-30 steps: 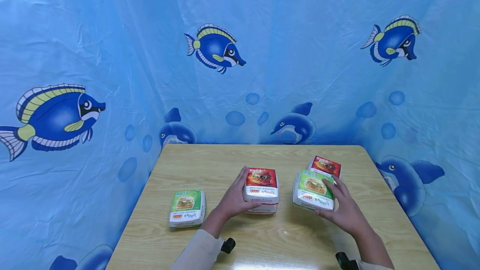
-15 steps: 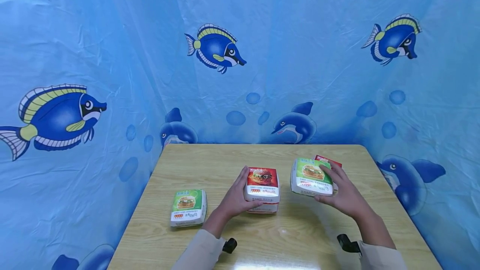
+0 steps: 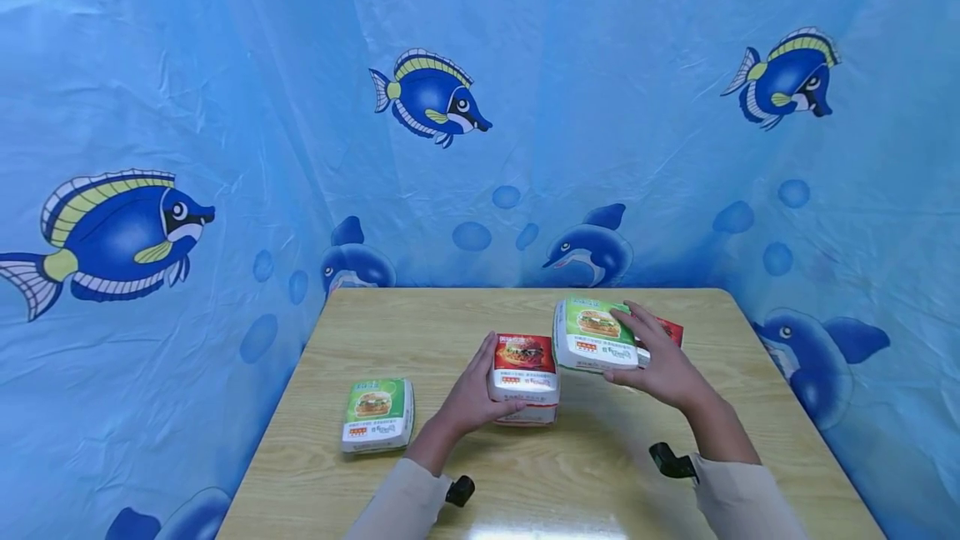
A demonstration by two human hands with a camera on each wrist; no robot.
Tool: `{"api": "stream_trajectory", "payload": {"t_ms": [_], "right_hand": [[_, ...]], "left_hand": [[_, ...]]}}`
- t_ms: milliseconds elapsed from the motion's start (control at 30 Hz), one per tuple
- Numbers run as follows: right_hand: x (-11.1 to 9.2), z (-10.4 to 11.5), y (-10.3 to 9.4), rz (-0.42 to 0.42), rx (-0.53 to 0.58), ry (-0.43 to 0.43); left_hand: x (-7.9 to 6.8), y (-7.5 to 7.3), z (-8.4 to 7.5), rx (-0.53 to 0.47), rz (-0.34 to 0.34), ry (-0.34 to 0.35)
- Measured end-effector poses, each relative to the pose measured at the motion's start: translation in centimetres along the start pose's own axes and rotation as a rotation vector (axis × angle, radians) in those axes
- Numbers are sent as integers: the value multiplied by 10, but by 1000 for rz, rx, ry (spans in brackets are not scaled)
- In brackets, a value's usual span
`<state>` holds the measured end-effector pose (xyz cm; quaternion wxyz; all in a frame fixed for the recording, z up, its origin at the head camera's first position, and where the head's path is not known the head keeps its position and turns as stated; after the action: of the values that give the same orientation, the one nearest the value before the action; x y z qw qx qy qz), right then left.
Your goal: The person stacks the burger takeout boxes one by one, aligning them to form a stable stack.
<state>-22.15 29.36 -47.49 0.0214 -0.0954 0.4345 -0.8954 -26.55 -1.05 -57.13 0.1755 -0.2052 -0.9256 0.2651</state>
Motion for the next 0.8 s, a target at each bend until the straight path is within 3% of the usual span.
{"api": "stream_trajectory", "payload": {"t_ms": [267, 633, 800], "right_hand": [[11, 25, 18, 36, -15, -66], [20, 41, 38, 74, 8, -94], [23, 48, 45, 81, 30, -117]], "left_hand": [[-1, 2, 0, -22, -3, -12], [-1, 0, 0, -41, -10, -18], [0, -2, 0, -47, -22, 15]]}}
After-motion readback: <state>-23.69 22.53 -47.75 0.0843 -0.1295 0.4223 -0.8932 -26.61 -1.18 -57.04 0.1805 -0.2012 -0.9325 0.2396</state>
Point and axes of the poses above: each hand's wrist, its own x-axis towards the middle knuckle, its own y-axis out of the palm, z = x × y, the point moved 4 cm from there along x, towards the middle knuckle, and after that the axes turned 5 degrees about -x, right-handed, at the moved point
